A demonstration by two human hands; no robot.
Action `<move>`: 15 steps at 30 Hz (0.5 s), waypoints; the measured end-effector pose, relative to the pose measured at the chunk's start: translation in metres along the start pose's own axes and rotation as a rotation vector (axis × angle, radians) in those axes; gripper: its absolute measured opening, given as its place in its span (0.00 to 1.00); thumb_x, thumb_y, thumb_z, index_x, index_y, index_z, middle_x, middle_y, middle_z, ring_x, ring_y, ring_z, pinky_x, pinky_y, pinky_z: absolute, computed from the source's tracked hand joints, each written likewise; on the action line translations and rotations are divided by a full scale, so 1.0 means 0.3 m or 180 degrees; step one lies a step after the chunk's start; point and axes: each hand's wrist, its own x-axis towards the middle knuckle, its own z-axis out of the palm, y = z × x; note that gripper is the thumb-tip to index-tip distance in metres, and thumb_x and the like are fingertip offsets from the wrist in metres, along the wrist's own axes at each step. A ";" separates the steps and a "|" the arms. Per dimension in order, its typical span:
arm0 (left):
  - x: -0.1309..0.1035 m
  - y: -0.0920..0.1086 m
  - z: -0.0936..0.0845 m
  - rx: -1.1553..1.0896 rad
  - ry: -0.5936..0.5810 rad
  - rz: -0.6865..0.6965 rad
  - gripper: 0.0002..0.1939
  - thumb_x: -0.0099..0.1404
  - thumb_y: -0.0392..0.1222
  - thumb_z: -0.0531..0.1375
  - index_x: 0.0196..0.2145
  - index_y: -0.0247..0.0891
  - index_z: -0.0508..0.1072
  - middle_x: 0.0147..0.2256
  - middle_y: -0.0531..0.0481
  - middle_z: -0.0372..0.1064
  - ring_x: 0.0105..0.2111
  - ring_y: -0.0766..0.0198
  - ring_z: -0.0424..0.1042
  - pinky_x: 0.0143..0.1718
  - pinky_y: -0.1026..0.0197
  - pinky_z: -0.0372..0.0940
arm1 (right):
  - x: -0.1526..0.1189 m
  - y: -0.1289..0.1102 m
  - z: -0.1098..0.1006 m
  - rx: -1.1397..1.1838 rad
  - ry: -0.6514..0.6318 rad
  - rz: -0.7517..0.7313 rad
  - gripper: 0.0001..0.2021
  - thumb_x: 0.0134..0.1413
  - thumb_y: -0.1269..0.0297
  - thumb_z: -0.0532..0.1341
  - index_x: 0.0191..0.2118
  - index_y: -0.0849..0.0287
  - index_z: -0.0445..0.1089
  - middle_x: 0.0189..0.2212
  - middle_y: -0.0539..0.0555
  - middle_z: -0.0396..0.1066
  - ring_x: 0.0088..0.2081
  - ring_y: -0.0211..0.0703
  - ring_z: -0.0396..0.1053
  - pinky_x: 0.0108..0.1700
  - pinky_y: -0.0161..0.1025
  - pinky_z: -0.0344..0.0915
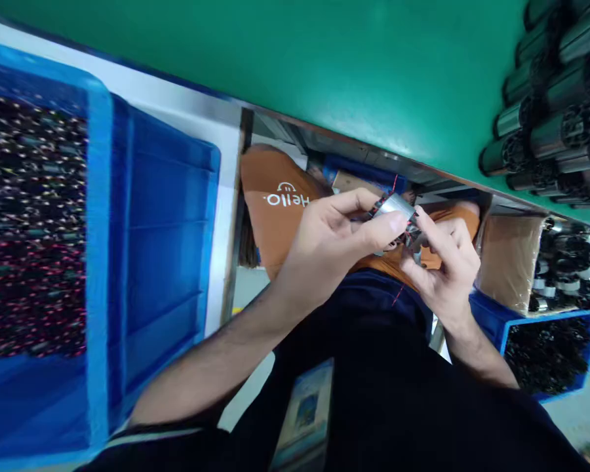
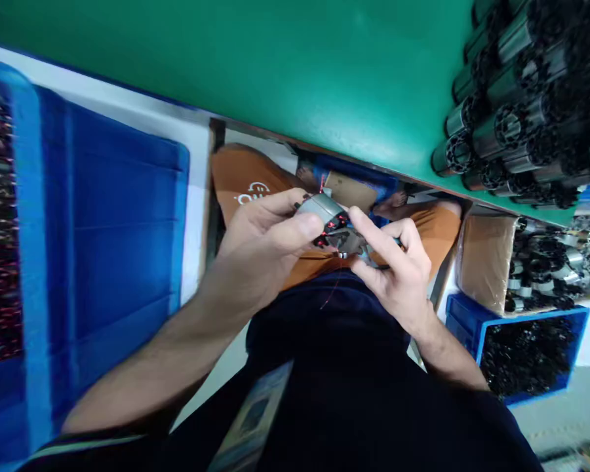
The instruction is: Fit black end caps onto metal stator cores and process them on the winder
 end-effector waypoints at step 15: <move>0.022 -0.057 -0.057 0.0734 0.0808 0.0497 0.22 0.66 0.57 0.82 0.37 0.39 0.81 0.37 0.51 0.84 0.39 0.61 0.88 0.45 0.61 0.83 | 0.011 0.050 -0.016 0.0176 -0.0743 0.0736 0.27 0.77 0.62 0.68 0.76 0.52 0.80 0.40 0.52 0.77 0.36 0.44 0.70 0.41 0.42 0.76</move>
